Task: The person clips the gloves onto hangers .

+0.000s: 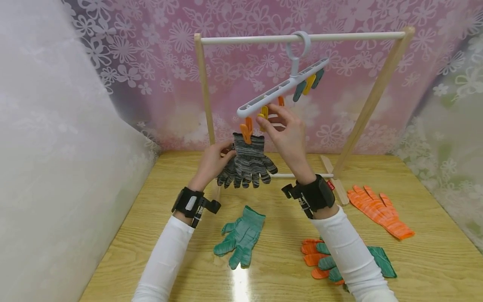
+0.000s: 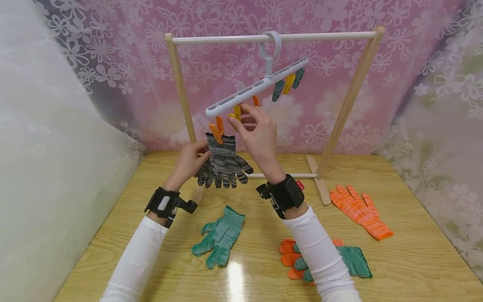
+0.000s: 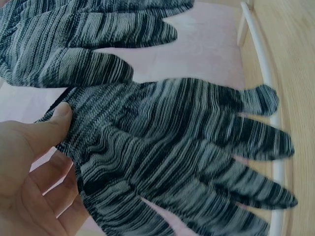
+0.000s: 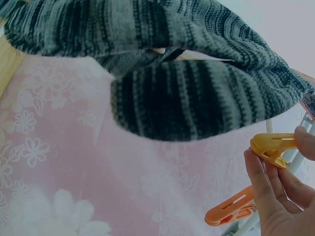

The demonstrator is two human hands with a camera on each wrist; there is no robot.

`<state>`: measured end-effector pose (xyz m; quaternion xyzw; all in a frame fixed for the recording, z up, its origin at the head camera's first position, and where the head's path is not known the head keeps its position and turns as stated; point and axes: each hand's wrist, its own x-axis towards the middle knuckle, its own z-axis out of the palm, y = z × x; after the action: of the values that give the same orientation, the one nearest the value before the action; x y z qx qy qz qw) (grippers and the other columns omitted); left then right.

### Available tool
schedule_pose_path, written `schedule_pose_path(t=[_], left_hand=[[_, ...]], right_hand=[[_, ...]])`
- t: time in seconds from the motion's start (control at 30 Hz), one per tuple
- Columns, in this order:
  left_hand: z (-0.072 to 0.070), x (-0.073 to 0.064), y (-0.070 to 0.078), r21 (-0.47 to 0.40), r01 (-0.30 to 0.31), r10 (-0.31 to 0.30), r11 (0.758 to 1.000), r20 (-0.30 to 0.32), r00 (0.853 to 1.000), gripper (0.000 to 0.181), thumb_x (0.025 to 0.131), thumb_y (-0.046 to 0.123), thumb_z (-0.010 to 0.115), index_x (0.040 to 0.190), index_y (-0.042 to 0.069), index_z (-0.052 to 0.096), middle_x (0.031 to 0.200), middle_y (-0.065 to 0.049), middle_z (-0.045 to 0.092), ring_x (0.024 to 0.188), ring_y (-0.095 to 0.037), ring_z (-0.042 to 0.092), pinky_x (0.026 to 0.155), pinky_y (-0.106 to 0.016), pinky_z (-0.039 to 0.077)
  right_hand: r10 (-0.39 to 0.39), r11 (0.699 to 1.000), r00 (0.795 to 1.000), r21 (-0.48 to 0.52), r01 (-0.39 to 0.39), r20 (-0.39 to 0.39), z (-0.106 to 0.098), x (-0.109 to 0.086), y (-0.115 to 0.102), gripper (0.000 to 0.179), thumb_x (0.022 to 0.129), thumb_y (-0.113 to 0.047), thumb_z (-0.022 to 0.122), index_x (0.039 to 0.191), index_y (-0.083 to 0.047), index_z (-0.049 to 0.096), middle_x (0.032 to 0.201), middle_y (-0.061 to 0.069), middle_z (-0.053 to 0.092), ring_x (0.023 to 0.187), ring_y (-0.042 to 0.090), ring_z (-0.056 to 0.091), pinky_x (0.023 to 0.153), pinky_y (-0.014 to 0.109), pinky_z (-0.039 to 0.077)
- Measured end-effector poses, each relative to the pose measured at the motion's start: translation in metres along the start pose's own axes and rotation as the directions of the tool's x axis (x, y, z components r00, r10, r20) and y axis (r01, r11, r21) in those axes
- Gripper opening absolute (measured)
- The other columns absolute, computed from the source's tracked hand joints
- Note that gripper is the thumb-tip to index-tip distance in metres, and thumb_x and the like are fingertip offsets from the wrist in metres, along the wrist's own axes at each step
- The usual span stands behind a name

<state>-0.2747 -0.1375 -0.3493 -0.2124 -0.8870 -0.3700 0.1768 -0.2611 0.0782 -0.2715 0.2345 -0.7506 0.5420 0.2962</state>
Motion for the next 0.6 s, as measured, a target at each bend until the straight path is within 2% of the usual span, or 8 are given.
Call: schedule_pose_path(t=[0.1,0.23,0.3,0.4,0.6], left_hand=[[0.003,0.004,0.000,-0.044,-0.017,0.017,0.999,0.002,1.000,0.029,0.101,0.006,0.061,0.128,0.003,0.069,0.118,-0.019,0.071,0.099,-0.032,0.071,0.084,-0.042,0.061],[0.006,0.009,0.003,-0.050,-0.003,0.003,0.999,0.006,1.000,0.023,0.100,0.004,0.060,0.120,0.002,0.071,0.112,-0.018,0.072,0.098,-0.032,0.070,0.084,-0.042,0.061],[0.008,0.012,0.005,-0.054,0.015,-0.014,0.998,0.007,1.000,0.020,0.100,0.004,0.061,0.116,-0.001,0.072,0.107,-0.019,0.072,0.096,-0.033,0.070,0.084,-0.043,0.061],[0.010,0.015,0.008,-0.080,0.024,-0.025,0.997,-0.003,1.000,0.019,0.099,0.004,0.061,0.112,-0.003,0.072,0.102,-0.021,0.072,0.094,-0.034,0.070,0.084,-0.044,0.061],[0.011,0.022,0.014,-0.173,0.023,-0.025,0.985,-0.009,1.000,0.024,0.099,-0.004,0.057,0.119,-0.005,0.069,0.116,-0.024,0.069,0.106,-0.037,0.068,0.092,-0.046,0.058]], right_hand=[[0.002,1.000,1.000,-0.002,-0.002,0.000,0.001,0.001,-0.001,0.043,0.091,-0.015,0.078,0.131,-0.003,0.068,0.118,0.015,0.070,0.096,0.027,0.072,0.080,0.032,0.061],[-0.003,1.000,1.000,-0.006,0.002,-0.008,0.003,0.003,-0.001,0.041,0.091,-0.015,0.079,0.128,-0.002,0.069,0.113,0.015,0.071,0.093,0.025,0.072,0.079,0.030,0.061],[-0.009,1.000,1.000,-0.010,0.009,-0.017,0.003,0.004,0.000,0.039,0.090,-0.015,0.079,0.126,-0.002,0.070,0.110,0.015,0.072,0.091,0.025,0.073,0.078,0.032,0.061],[-0.017,1.000,1.000,-0.006,0.017,-0.021,0.003,0.004,0.001,0.038,0.090,-0.014,0.079,0.124,-0.001,0.071,0.108,0.016,0.072,0.090,0.025,0.072,0.079,0.041,0.061],[-0.013,1.000,0.999,0.006,0.013,-0.032,0.003,0.006,-0.001,0.034,0.090,-0.015,0.079,0.120,-0.001,0.072,0.105,0.016,0.072,0.088,0.026,0.072,0.077,0.030,0.061]])
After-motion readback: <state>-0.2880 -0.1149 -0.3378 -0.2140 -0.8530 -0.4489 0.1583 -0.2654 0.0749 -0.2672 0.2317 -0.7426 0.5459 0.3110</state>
